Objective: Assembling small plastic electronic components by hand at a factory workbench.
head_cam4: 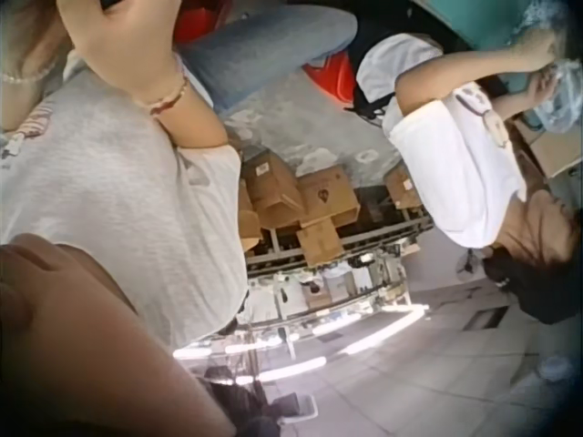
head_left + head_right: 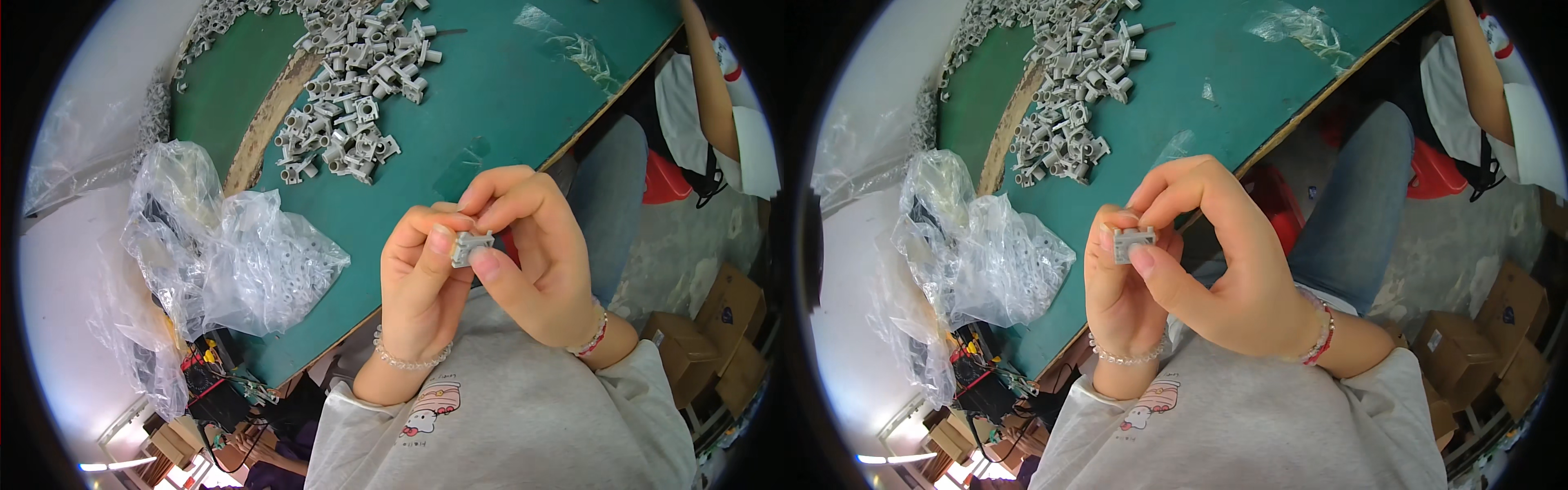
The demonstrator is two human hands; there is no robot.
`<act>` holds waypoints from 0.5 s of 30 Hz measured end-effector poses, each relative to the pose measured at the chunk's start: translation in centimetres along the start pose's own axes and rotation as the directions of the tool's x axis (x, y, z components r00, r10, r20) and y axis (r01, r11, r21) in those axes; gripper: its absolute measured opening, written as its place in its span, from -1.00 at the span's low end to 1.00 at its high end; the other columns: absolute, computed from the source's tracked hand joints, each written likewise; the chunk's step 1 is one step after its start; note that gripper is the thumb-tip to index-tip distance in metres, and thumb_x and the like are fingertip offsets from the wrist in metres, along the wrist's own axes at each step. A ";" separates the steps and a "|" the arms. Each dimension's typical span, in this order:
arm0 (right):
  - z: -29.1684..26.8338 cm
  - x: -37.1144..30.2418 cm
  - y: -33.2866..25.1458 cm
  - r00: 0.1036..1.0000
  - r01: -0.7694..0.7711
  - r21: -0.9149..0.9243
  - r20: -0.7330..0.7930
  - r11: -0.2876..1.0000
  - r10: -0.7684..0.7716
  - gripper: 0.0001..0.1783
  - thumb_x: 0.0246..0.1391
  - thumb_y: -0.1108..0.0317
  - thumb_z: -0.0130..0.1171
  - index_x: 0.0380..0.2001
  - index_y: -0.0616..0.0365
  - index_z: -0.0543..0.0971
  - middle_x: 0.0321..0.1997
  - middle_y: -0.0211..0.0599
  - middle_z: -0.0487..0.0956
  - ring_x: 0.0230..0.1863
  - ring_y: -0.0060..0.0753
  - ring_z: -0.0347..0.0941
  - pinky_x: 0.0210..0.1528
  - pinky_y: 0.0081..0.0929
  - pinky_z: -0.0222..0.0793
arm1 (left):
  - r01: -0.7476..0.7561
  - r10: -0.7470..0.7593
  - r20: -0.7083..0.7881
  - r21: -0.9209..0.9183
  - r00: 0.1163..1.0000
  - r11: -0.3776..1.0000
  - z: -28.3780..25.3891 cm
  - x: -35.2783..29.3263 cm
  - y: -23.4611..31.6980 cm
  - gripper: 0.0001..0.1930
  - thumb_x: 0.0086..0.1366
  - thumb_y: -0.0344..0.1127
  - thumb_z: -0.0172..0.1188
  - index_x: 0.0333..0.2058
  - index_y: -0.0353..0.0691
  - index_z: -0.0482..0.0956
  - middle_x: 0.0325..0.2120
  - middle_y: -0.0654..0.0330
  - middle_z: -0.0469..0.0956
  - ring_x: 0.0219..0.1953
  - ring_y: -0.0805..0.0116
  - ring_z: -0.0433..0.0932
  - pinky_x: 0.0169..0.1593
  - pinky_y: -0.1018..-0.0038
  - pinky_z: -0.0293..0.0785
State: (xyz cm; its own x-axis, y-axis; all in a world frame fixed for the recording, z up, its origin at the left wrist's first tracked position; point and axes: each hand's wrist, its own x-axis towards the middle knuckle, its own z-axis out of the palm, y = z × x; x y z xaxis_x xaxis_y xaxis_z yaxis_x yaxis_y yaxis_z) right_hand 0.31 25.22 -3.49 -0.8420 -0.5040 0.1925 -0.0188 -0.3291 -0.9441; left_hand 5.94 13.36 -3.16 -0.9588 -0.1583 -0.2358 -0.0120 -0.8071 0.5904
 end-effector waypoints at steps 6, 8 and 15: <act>0.0 0.3 0.6 0.999 0.031 -0.101 0.045 0.994 -0.026 -0.73 0.00 0.62 -0.04 -0.18 0.20 0.32 0.02 -0.08 0.31 -0.08 -0.47 0.23 0.07 -0.43 0.18 | 0.148 -0.140 0.053 -0.181 0.989 0.972 -0.9 0.0 0.0 -0.81 0.38 -0.25 0.05 -0.23 -0.26 0.49 -0.25 0.21 0.49 -0.23 0.47 0.47 -0.11 0.47 0.44; 0.0 0.3 0.5 0.998 0.010 -0.072 0.058 0.997 -0.006 -0.73 0.01 0.60 -0.05 -0.17 0.21 0.32 0.04 -0.06 0.31 -0.08 -0.47 0.23 0.08 -0.43 0.17 | 0.106 -0.106 0.010 -0.167 0.994 0.980 -0.5 -0.1 0.0 -0.81 0.38 -0.24 0.05 -0.23 -0.25 0.49 -0.26 0.21 0.49 -0.25 0.47 0.47 -0.13 0.49 0.44; -0.3 0.5 0.4 0.996 0.026 -0.078 0.086 0.997 -0.019 -0.71 0.00 0.59 -0.09 -0.14 0.22 0.35 0.06 -0.02 0.30 -0.04 -0.44 0.23 0.11 -0.38 0.17 | 0.019 -0.019 0.007 0.057 1.000 0.998 -1.1 0.2 0.4 -0.76 0.37 -0.14 0.05 -0.22 -0.21 0.45 -0.29 0.21 0.48 -0.30 0.42 0.40 -0.20 0.48 0.37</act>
State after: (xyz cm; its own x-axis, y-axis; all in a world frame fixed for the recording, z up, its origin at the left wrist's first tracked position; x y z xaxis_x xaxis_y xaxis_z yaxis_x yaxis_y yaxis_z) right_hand -0.29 25.01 -3.86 -0.7920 -0.5644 0.2327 -0.0824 -0.2789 -0.9568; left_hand 6.03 12.40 -3.86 -0.9602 -0.1389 -0.2422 -0.0464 -0.7761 0.6289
